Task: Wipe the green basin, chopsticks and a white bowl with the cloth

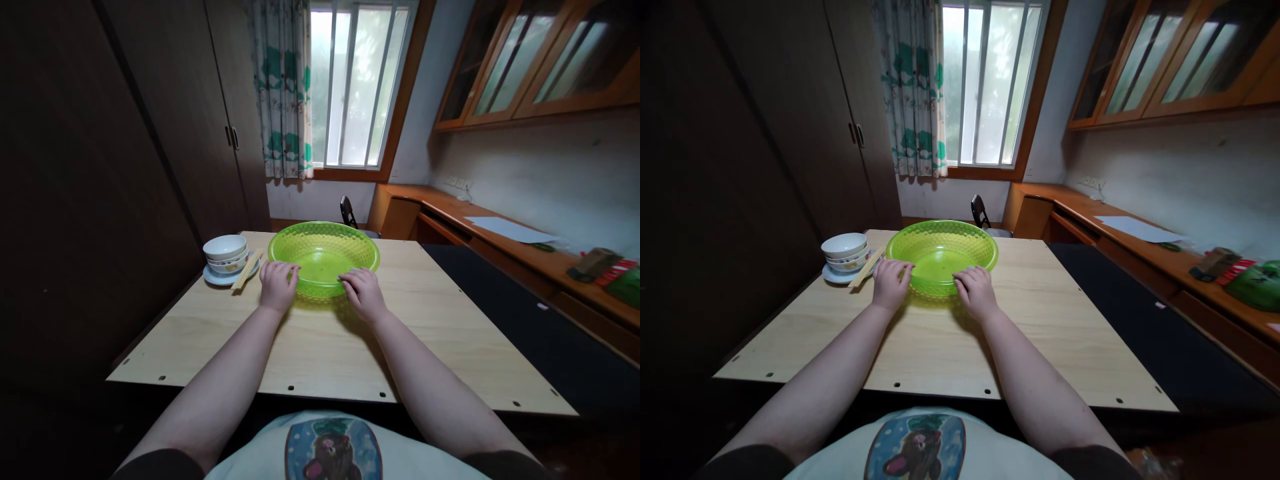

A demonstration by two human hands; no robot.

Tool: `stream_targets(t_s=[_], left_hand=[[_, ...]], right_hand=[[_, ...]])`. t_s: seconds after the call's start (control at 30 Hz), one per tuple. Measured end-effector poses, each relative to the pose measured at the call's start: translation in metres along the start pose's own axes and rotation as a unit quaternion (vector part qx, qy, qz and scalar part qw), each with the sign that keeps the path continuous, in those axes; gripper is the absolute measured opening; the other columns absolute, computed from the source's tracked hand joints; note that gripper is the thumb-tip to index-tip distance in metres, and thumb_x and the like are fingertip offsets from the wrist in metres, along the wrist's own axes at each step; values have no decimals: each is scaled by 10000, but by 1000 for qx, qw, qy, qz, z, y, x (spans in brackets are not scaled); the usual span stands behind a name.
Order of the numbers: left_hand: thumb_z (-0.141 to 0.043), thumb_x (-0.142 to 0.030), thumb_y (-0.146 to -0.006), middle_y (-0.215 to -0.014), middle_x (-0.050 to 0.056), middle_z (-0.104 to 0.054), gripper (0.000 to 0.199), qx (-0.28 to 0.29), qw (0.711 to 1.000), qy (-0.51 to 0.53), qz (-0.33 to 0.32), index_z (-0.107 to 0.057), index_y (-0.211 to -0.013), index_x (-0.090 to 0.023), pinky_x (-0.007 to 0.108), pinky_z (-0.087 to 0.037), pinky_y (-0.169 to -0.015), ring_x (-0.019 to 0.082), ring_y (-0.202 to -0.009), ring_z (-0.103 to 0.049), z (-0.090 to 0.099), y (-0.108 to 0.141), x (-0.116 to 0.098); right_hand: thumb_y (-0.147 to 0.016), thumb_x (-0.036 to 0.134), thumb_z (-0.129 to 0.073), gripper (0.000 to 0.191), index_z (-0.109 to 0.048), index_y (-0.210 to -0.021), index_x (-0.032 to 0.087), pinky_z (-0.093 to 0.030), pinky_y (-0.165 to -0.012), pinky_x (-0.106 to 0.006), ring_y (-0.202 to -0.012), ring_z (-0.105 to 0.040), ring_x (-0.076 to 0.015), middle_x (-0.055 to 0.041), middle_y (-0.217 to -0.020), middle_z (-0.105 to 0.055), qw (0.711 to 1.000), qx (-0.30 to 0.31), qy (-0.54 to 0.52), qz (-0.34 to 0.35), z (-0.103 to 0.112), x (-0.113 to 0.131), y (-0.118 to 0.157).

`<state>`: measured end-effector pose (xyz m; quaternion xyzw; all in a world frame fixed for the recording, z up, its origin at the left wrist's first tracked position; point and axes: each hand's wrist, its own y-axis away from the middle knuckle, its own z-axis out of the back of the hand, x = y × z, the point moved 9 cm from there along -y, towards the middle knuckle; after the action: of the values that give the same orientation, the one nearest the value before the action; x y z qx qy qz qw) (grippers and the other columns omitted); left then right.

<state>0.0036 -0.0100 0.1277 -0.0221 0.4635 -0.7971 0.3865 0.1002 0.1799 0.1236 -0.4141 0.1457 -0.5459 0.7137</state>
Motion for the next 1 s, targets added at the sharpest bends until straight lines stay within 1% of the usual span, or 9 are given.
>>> stream_targets(t_s=[0.07, 0.17, 0.23, 0.3, 0.57, 0.67, 0.87, 0.93, 1.0], left_hand=[[-465, -311, -899, -968, 46, -707, 234, 11, 999, 17, -39, -681, -943, -234, 456, -299, -1048, 231, -1000, -576, -1, 1, -12], [-455, -324, -912, -996, 36, -709, 253, 57, 992, 40, -109, -678, -995, -241, 440, -307, -1052, 210, -995, -580, -8, 7, -35], [-451, -331, -918, -956, 27, -716, 256, 84, 986, 44, -135, -690, -963, -250, 438, -314, -1046, 200, -962, -584, -14, 10, -46], [-456, -338, -919, -900, 21, -721, 259, 99, 984, 46, -143, -700, -904, -251, 435, -327, -1032, 194, -918, -584, -17, 12, -50], [-462, -358, -912, -827, 35, -712, 283, 97, 987, 51, -120, -700, -822, -231, 416, -367, -943, 202, -843, -573, -17, 8, -37], [-453, -360, -913, -811, 47, -704, 297, 100, 988, 46, -109, -698, -816, -223, 409, -380, -891, 209, -839, -570, -17, 7, -33], [-439, -345, -913, -745, 48, -683, 317, 85, 992, 38, -86, -685, -758, -218, 398, -380, -840, 212, -803, -557, -14, 4, -24], [-437, -340, -913, -734, 46, -680, 323, 85, 992, 38, -84, -679, -737, -219, 397, -378, -839, 212, -796, -553, -13, 4, -22], [-436, -341, -913, -722, 44, -675, 328, 85, 992, 39, -83, -676, -725, -219, 395, -378, -837, 211, -786, -548, -13, 3, -21]], right_hand=[[-933, 299, -462, 236, -677, -999, 228, -355, -994, -420, -956, -601, -210, -57, -971, -706, 1000, 7, 2, 10, -3, 6, 0], [-936, 296, -455, 244, -675, -1012, 225, -348, -1002, -419, -945, -600, -205, -57, -973, -705, 1000, 10, 7, 18, -6, 11, 1], [-937, 295, -451, 246, -676, -1004, 221, -344, -1002, -416, -936, -600, -203, -56, -961, -707, 1000, 12, 10, 15, -7, 11, 1], [-935, 292, -454, 240, -679, -982, 220, -341, -1000, -411, -920, -601, -199, -52, -944, -709, 1000, 13, 15, 8, -6, 7, 0], [-933, 262, -436, 253, -676, -869, 217, -332, -981, -413, -942, -604, -211, -51, -909, -712, 996, -30, 43, -71, 9, -30, 0], [-936, 265, -429, 260, -676, -870, 216, -334, -980, -412, -942, -598, -210, -50, -904, -709, 997, -27, 33, -63, 8, -24, 0], [-934, 294, -450, 242, -681, -953, 220, -352, -967, -404, -909, -594, -205, -53, -925, -709, 1000, 24, 14, 0, -4, 4, -1], [-930, 292, -457, 236, -682, -948, 224, -346, -973, -403, -905, -595, -203, -51, -924, -711, 999, 26, 21, -2, -4, 3, -2], [-923, 284, -463, 228, -683, -918, 224, -340, -976, -403, -912, -597, -204, -47, -903, -712, 999, 18, 35, -18, -1, -6, -2]])
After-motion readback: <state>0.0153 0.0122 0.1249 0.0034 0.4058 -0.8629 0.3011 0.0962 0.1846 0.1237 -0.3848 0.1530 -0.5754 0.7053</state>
